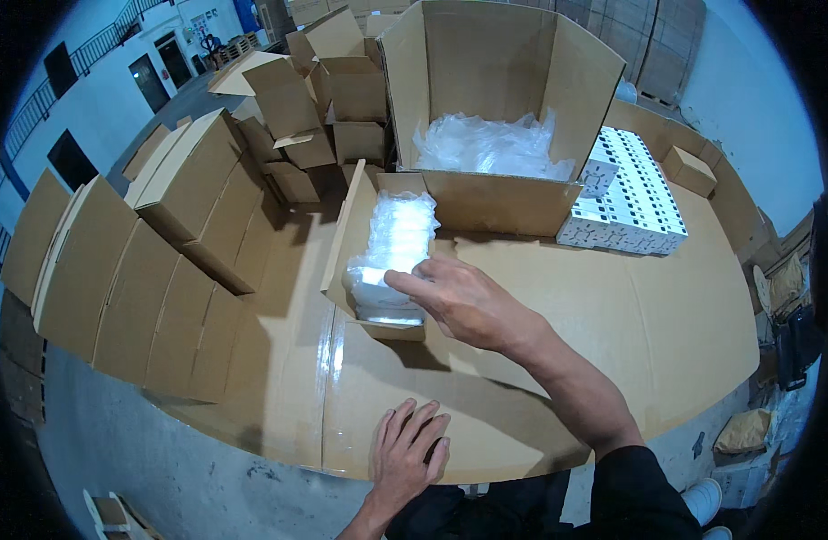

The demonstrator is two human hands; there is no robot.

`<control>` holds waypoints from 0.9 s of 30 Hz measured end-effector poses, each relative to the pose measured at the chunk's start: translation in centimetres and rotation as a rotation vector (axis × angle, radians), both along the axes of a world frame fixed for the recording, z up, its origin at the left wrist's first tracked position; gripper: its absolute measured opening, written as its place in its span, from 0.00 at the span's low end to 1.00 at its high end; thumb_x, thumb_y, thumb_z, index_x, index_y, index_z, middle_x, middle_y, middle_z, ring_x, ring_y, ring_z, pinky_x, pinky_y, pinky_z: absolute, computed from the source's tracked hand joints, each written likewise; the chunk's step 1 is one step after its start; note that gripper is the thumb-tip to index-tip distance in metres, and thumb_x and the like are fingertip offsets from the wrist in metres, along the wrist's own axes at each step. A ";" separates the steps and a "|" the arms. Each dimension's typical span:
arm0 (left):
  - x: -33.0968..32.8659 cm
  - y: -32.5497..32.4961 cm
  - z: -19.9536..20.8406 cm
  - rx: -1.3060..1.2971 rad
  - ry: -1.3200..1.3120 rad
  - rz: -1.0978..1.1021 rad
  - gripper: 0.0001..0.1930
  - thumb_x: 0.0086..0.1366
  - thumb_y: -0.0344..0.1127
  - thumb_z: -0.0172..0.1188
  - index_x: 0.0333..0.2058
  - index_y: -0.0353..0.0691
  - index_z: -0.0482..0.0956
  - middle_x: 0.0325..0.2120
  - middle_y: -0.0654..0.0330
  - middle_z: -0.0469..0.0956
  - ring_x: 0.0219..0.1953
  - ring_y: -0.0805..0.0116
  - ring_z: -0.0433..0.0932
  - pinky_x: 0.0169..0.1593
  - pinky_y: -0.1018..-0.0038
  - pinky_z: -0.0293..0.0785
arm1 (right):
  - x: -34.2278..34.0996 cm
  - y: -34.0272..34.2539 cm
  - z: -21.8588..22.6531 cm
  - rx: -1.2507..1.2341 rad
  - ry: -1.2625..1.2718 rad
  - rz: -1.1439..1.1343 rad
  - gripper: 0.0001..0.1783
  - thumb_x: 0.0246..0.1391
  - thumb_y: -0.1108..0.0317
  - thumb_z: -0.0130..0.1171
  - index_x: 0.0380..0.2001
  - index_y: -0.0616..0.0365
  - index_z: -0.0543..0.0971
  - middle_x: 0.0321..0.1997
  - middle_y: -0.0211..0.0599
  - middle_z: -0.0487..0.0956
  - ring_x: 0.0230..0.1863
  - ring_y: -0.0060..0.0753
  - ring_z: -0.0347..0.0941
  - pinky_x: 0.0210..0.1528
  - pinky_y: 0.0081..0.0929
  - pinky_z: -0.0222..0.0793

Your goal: Packing electronic items into protective bags and placing them into cardboard shipping boxes.

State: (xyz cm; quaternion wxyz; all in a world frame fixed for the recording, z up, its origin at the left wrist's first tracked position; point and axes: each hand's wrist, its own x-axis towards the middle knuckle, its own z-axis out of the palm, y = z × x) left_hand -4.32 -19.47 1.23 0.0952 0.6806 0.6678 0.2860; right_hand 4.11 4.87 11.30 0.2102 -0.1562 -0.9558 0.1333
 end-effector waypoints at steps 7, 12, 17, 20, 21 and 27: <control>0.1 0.1 0.1 -0.001 0.004 -0.001 0.18 0.58 0.36 0.67 0.49 0.47 0.83 0.56 0.61 0.76 0.63 0.53 0.68 0.67 0.53 0.60 | -1.2 0.2 -1.2 0.046 -0.003 0.014 0.29 0.56 0.78 0.55 0.63 0.53 0.71 0.48 0.46 0.76 0.52 0.47 0.73 0.53 0.40 0.75; 0.3 0.4 0.1 0.011 0.010 -0.006 0.19 0.58 0.36 0.67 0.49 0.46 0.83 0.56 0.61 0.76 0.63 0.53 0.68 0.67 0.53 0.60 | -2.2 0.3 -2.7 0.144 0.007 0.044 0.27 0.57 0.78 0.55 0.61 0.53 0.73 0.48 0.42 0.77 0.51 0.44 0.73 0.49 0.38 0.77; 0.1 -0.1 0.4 0.025 0.004 0.000 0.18 0.58 0.36 0.67 0.49 0.46 0.82 0.57 0.61 0.76 0.63 0.54 0.68 0.67 0.53 0.60 | -1.1 0.3 -4.1 -0.041 0.098 0.050 0.21 0.62 0.72 0.54 0.58 0.61 0.73 0.53 0.42 0.77 0.56 0.46 0.71 0.56 0.41 0.72; 0.3 0.3 0.3 -0.003 0.000 0.000 0.18 0.58 0.36 0.67 0.49 0.47 0.82 0.57 0.62 0.76 0.64 0.54 0.68 0.67 0.53 0.60 | -0.4 0.7 -4.7 0.101 0.187 0.102 0.28 0.65 0.58 0.52 0.63 0.62 0.70 0.67 0.46 0.70 0.69 0.49 0.64 0.70 0.47 0.61; 0.4 0.2 0.3 -0.005 -0.001 0.005 0.18 0.58 0.36 0.67 0.49 0.47 0.82 0.57 0.62 0.76 0.64 0.54 0.68 0.67 0.53 0.60 | -0.2 0.5 -4.7 0.012 0.121 0.140 0.32 0.65 0.52 0.51 0.65 0.62 0.67 0.71 0.46 0.65 0.72 0.49 0.58 0.74 0.48 0.53; 0.3 -0.3 0.1 0.009 0.010 0.003 0.19 0.58 0.36 0.67 0.50 0.47 0.82 0.57 0.62 0.76 0.64 0.54 0.67 0.67 0.53 0.60 | -1.0 0.4 -6.3 0.072 -0.022 0.209 0.43 0.63 0.40 0.49 0.69 0.63 0.61 0.75 0.46 0.60 0.77 0.47 0.50 0.79 0.51 0.38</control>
